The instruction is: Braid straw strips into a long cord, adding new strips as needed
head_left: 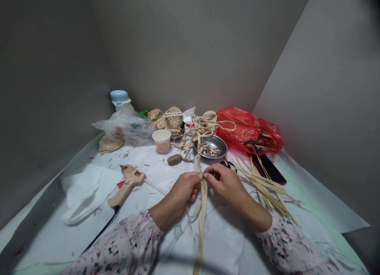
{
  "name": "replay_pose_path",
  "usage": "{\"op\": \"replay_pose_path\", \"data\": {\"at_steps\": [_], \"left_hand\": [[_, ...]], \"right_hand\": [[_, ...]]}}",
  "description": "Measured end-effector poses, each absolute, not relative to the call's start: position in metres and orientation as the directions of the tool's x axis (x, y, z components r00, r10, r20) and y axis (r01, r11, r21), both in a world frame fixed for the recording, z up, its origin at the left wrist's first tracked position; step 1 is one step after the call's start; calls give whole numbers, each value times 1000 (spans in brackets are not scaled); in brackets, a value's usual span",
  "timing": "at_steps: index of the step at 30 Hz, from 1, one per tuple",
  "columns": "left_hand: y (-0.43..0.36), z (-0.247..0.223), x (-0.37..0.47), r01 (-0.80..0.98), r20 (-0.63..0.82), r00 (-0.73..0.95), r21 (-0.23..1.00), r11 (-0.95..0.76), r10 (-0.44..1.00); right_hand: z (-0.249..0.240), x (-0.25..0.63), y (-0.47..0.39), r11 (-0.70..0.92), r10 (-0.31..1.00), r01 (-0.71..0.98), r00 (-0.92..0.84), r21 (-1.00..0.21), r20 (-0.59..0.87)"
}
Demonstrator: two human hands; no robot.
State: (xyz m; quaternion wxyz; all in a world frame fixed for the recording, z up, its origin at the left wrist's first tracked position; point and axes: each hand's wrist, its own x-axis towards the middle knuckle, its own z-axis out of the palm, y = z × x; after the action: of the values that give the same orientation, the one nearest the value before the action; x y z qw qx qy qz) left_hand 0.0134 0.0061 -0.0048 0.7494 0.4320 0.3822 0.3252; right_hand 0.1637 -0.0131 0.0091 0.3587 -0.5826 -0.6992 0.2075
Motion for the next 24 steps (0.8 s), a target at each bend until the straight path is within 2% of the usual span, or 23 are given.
{"op": "replay_pose_path", "data": {"at_steps": [8, 14, 18, 24], "left_hand": [[5, -4, 13, -147, -278, 484, 909, 390, 830], [7, 0, 13, -204, -261, 517, 888, 413, 815], [6, 0, 14, -181, -255, 505, 903, 390, 825], [5, -1, 15, -165, -247, 487, 916, 365, 838]], "right_hand": [[7, 156, -18, 215, 957, 642, 14, -736, 291], [-1, 155, -17, 182, 956, 485, 116, -855, 269], [-6, 155, -15, 164, 958, 398, 154, -903, 241], [-6, 152, -16, 79, 971, 266, 197, -961, 135]]}}
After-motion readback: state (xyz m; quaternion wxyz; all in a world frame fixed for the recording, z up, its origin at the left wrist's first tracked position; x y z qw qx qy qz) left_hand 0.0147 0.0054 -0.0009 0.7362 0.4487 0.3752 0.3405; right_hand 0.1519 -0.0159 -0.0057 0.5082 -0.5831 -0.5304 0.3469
